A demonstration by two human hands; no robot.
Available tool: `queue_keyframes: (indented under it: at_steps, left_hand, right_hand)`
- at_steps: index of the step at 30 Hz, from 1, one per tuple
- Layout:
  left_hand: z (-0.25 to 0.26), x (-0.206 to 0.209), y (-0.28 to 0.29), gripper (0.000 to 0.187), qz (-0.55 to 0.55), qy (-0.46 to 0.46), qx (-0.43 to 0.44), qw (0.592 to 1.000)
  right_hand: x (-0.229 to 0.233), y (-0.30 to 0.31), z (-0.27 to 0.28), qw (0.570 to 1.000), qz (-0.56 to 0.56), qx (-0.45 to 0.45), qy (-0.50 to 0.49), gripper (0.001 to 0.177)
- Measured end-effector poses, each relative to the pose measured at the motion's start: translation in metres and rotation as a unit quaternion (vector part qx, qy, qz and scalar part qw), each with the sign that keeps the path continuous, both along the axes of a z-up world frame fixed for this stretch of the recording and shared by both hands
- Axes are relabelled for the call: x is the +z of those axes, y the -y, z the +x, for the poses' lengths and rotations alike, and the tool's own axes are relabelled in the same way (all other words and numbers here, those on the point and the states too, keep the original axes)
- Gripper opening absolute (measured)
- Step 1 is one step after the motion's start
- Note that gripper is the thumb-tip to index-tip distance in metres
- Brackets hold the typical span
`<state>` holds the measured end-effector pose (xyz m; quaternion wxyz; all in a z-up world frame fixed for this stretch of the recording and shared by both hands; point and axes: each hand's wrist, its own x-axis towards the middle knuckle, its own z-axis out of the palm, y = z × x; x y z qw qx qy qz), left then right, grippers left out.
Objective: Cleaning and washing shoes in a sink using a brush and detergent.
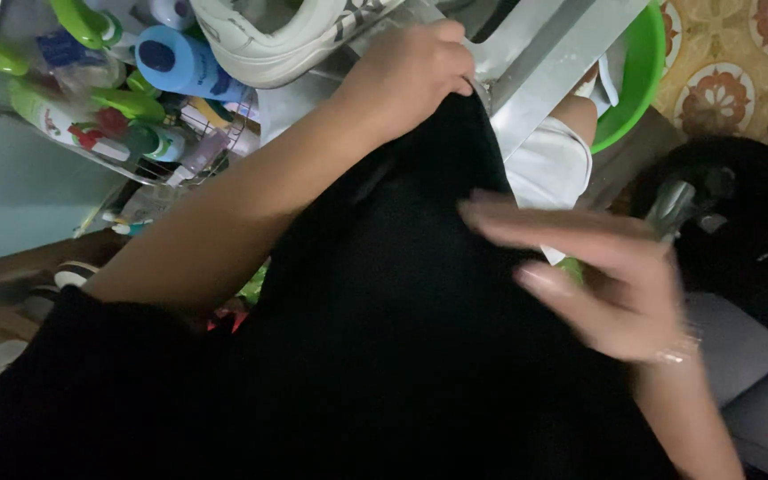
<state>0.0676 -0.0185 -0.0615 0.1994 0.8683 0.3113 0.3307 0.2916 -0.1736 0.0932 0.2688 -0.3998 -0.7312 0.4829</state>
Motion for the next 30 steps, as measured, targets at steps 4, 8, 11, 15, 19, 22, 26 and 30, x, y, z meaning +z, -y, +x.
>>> queue_keyframes:
  at_steps: [4,8,11,15,19,22,26,30]
  left_hand:
    - [0.011,-0.007,-0.007,0.016,-0.023,-0.044,0.013,0.999]
    - [0.005,-0.014,-0.009,0.019,0.004,-0.041,0.005,0.999]
    - [0.002,-0.015,-0.008,0.018,0.008,-0.018,0.005,1.0]
    - [0.004,-0.019,-0.007,0.016,-0.003,-0.01,0.0,1.0]
    - [0.004,-0.021,-0.012,0.018,0.002,0.009,-0.009,1.0]
    - [0.004,-0.017,-0.008,0.016,-0.021,0.002,-0.007,1.0]
    - [0.005,-0.02,-0.011,0.018,-0.024,-0.007,-0.001,1.0]
    - [-0.001,-0.018,-0.006,0.016,-0.029,0.019,-0.008,0.999]
  right_hand:
    - [-0.025,-0.015,-0.053,0.991,0.07,0.046,0.106,0.05]
    - [-0.011,-0.006,-0.044,0.954,-0.006,0.286,0.091,0.061]
    - [0.013,-0.002,-0.02,0.934,-0.095,0.344,0.013,0.053]
    - [-0.017,0.047,0.051,0.826,-0.313,0.135,-0.449,0.036]
    - [0.003,0.018,0.006,0.941,-0.183,0.045,-0.28,0.032]
    - [0.013,-0.009,-0.051,0.988,-0.043,0.146,-0.014,0.055]
    - [0.003,-0.009,-0.056,0.96,-0.042,0.277,0.03,0.055]
    - [0.009,-0.006,-0.028,0.945,-0.072,0.318,0.024,0.05]
